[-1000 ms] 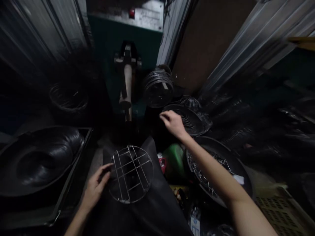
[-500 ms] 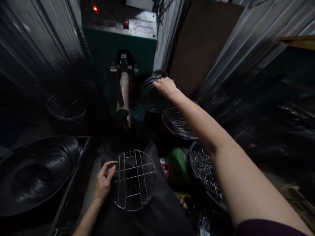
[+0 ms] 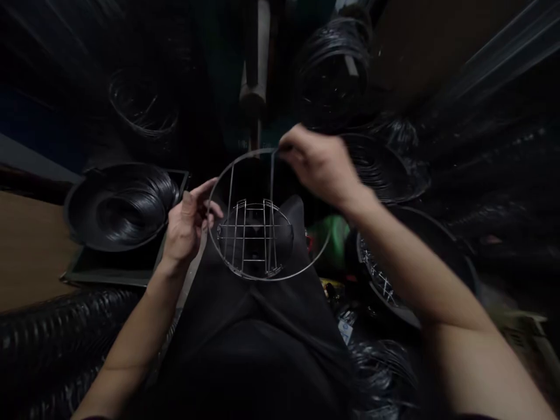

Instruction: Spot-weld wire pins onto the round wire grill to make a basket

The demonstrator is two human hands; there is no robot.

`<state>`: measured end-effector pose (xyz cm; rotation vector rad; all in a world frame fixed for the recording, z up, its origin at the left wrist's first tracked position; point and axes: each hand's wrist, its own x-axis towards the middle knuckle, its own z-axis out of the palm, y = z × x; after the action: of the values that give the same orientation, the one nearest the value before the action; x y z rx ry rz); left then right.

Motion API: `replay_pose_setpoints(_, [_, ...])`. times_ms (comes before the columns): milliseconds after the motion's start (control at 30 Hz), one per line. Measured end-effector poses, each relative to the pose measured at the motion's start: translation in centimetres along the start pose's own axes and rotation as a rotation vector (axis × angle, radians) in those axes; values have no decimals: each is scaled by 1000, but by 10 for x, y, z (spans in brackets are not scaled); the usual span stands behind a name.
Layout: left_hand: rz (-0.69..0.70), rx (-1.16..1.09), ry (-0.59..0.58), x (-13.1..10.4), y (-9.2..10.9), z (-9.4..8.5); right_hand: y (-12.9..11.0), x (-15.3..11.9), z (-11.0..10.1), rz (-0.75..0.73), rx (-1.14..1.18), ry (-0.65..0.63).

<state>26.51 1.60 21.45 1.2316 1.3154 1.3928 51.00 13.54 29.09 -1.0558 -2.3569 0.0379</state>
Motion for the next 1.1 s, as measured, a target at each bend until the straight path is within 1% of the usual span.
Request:
replay_pose_setpoints(67, [-58,108,38,-8,-11,1,-7,-11,44,38,130,-211])
replay_pose_setpoints(133, [-74,271,90,-15,-28,0,-7,-21,82,92,144,-359])
replay_pose_setpoints(167, [-71,353,104,-17,-35,-1,-6,-25,95,117,124,-403])
replay_pose_setpoints(233, [-73,516,99,-17,-47,-2,-3,-31,112,164,82,-456])
replay_pose_setpoints(333, [-116,711,50,-13,-53,-1,-2,-35,118,212,68,-496])
replay_pose_setpoints(400, [-117,775,33,-13,-53,0,-3,-38,118,227,84,-494])
replay_pose_setpoints(467, [-84,797,26,-16,-54,2,-4,-44,121,230,116,-464])
replay_pose_setpoints(600, [-34,817,45,-28,-61,3,-1,-64,126,214,195,-356])
replay_pose_setpoints(667, [-24,824,76,-32,-65,4,0,-79,121,238,210,-291])
replay_pose_setpoints(733, [-10,822,108,-34,-69,5,-5,-98,109,291,206,-229])
replay_pose_setpoints(833, [24,802,122,-34,-71,5,-28,-133,87,373,120,-135])
replay_pose_setpoints(900, [41,799,115,-34,-71,4,-50,-157,80,402,30,-98])
replay_pose_setpoints(933, [45,804,110,-34,-71,3,-59,-168,81,405,-7,-98])
replay_pose_setpoints(1000, [43,826,102,-34,-72,3,-70,-189,93,380,-36,-130])
replay_pose_setpoints(1100, [52,872,96,-36,-79,3,-72,-214,126,363,12,-172])
